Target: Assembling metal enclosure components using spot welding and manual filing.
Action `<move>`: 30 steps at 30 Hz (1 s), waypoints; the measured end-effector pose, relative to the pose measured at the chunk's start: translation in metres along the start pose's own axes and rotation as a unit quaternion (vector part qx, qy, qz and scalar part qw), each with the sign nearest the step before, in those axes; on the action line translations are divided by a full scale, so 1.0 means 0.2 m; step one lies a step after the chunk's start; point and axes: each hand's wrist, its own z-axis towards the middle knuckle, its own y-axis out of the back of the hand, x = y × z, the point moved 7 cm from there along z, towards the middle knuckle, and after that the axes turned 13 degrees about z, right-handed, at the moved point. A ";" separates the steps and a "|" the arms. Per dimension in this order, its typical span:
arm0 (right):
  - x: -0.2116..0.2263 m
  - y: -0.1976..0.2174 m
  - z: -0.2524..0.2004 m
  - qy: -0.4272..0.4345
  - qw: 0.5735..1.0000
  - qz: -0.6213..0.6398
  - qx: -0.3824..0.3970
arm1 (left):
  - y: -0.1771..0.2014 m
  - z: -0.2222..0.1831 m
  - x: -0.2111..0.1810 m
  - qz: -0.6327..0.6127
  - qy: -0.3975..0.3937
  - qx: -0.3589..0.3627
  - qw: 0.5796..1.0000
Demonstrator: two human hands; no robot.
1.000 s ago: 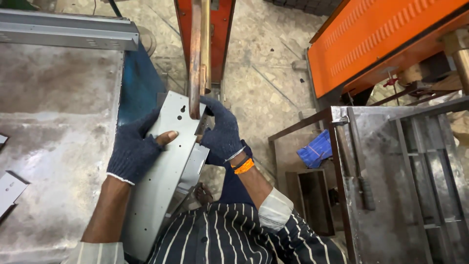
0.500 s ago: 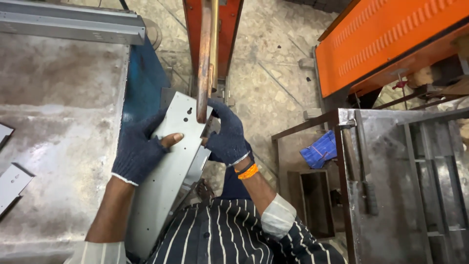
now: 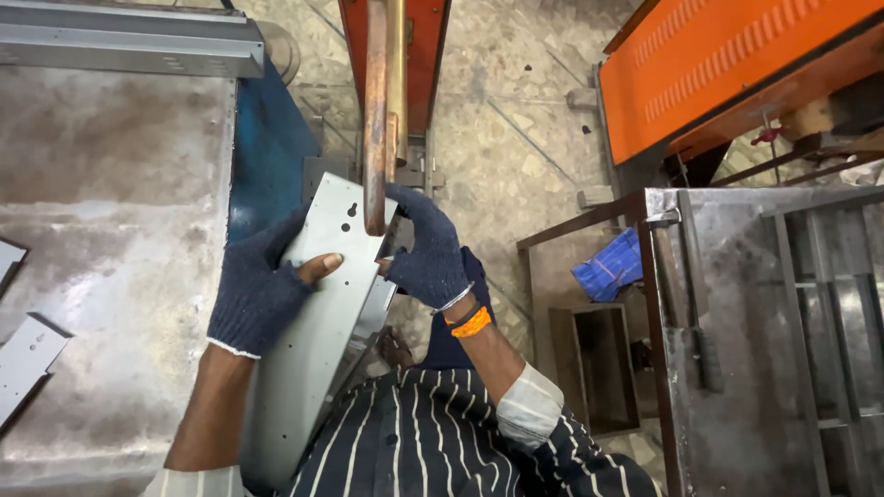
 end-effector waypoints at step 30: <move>0.11 0.05 0.10 0.054 0.995 -0.058 -0.054 | 0.00 0.16 -0.05 0.035 -0.103 -0.043 0.993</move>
